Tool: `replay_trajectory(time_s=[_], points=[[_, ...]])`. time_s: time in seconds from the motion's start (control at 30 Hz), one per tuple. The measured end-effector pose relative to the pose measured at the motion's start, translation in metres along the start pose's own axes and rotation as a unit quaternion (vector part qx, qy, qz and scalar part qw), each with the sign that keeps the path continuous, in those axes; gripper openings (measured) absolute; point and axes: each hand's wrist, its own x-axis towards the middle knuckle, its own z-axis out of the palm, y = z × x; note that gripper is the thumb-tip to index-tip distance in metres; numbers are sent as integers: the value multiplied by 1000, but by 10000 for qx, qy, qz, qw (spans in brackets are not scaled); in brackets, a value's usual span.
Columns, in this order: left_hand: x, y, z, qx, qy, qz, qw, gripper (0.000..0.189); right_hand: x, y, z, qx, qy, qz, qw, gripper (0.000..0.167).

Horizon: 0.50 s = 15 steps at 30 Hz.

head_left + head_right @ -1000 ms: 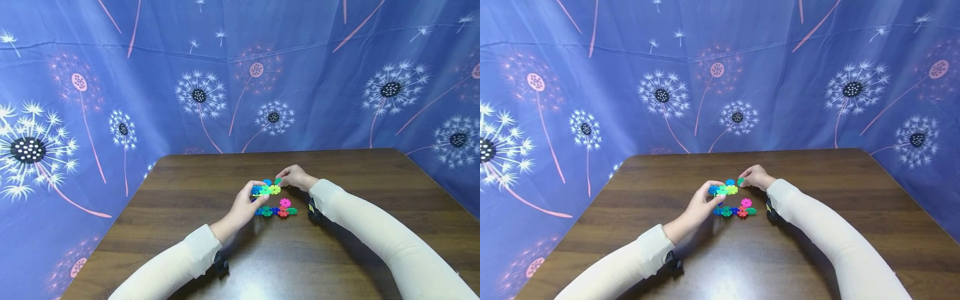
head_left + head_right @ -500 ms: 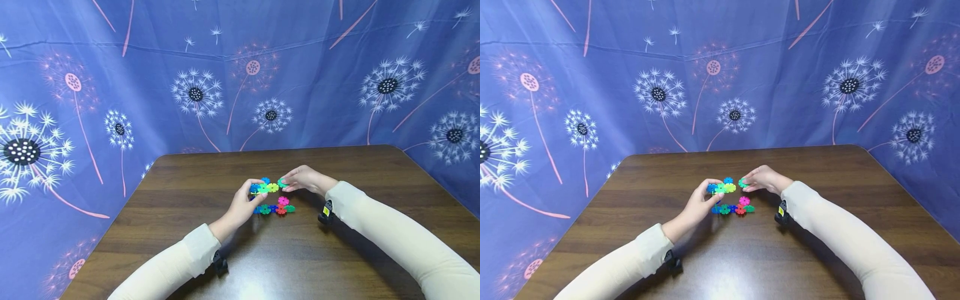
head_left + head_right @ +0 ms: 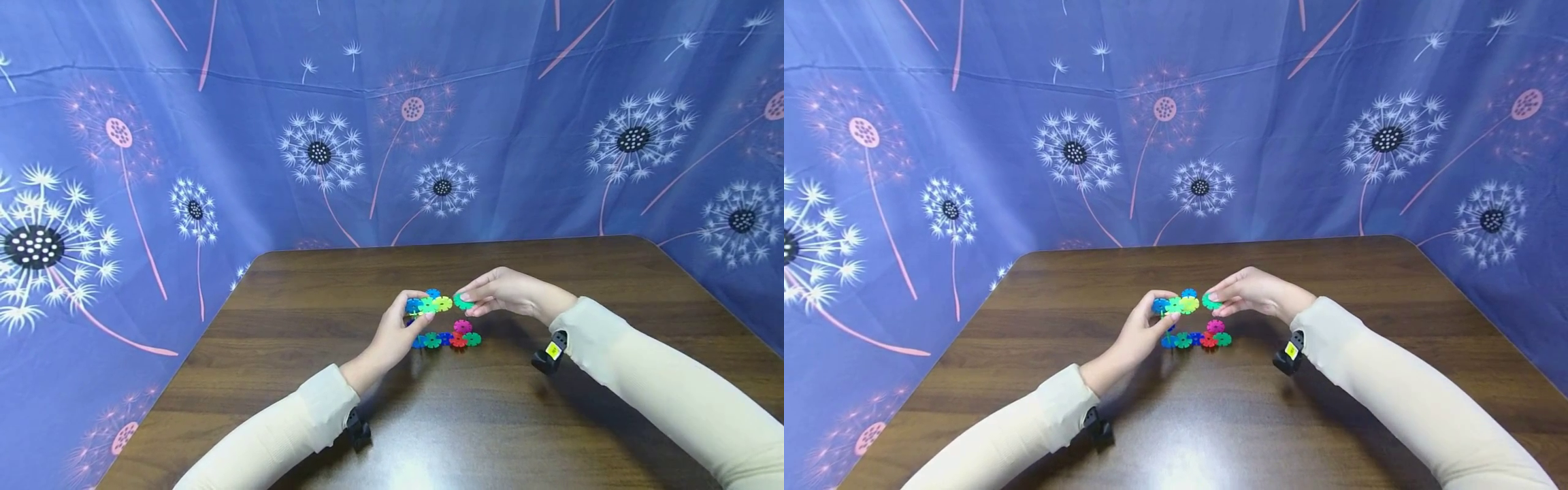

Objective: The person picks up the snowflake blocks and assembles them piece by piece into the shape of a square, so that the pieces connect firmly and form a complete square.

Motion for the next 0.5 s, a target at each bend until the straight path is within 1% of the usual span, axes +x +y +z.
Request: replay_trajectory(time_s=[0.23, 0.33, 0.5], points=[[0, 1, 0, 136, 1, -27, 9999, 32, -5, -4, 5, 98, -127, 61, 9999, 35], [0, 1, 0, 212, 25, 20, 9998, 34, -7, -6, 6, 140, -121, 51, 9998, 34], [0, 1, 1, 198, -38, 84, 9998, 34, -9, -7, 11, 204, -170, 39, 9996, 34]])
